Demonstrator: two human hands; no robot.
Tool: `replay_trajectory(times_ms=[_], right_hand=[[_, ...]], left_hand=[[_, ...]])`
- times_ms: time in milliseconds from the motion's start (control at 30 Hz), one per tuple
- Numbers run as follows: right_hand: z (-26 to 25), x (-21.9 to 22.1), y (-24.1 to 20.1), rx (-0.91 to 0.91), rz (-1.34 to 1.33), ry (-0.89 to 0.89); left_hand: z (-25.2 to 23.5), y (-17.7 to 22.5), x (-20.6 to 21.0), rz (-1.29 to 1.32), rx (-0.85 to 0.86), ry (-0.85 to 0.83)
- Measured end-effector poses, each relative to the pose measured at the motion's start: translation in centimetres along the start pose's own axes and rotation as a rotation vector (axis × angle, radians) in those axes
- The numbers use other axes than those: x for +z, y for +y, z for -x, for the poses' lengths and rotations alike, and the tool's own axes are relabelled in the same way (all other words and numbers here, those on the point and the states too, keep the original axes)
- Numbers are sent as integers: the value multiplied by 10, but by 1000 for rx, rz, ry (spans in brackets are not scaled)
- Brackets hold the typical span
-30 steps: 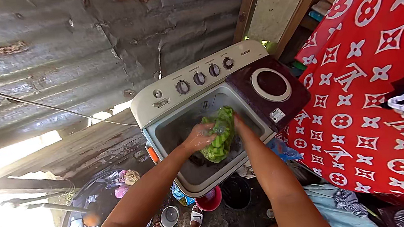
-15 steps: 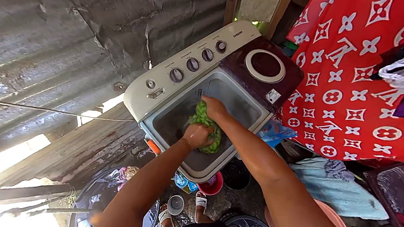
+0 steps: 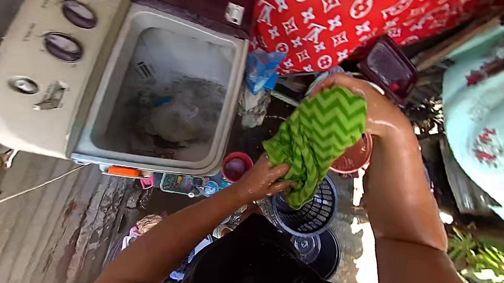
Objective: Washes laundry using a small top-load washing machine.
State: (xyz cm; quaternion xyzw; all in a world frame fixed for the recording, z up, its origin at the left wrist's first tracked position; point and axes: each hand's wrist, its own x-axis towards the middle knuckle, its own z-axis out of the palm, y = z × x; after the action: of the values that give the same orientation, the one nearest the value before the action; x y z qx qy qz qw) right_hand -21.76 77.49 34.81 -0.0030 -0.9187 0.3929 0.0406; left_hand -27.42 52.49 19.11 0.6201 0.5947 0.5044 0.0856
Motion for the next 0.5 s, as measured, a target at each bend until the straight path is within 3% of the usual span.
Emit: replay_trajectory(times_ms=[67,167,233,367,500], right_hand=[[63,3,21,113,-3,-12],[140,28,62,254,-108,-22],[184,57,97,397,-181,17],[246,122,184,604,-30,28],[277,165,248,767,171,-89]], left_hand=[[19,2,41,35,-133,-280],[29,1,74,35,-439,-865],[35,-4,82,-2,-507,-1049],[36,-9,41,-53,-440,-1037],[32,-5,-47,-132,-426,-744]])
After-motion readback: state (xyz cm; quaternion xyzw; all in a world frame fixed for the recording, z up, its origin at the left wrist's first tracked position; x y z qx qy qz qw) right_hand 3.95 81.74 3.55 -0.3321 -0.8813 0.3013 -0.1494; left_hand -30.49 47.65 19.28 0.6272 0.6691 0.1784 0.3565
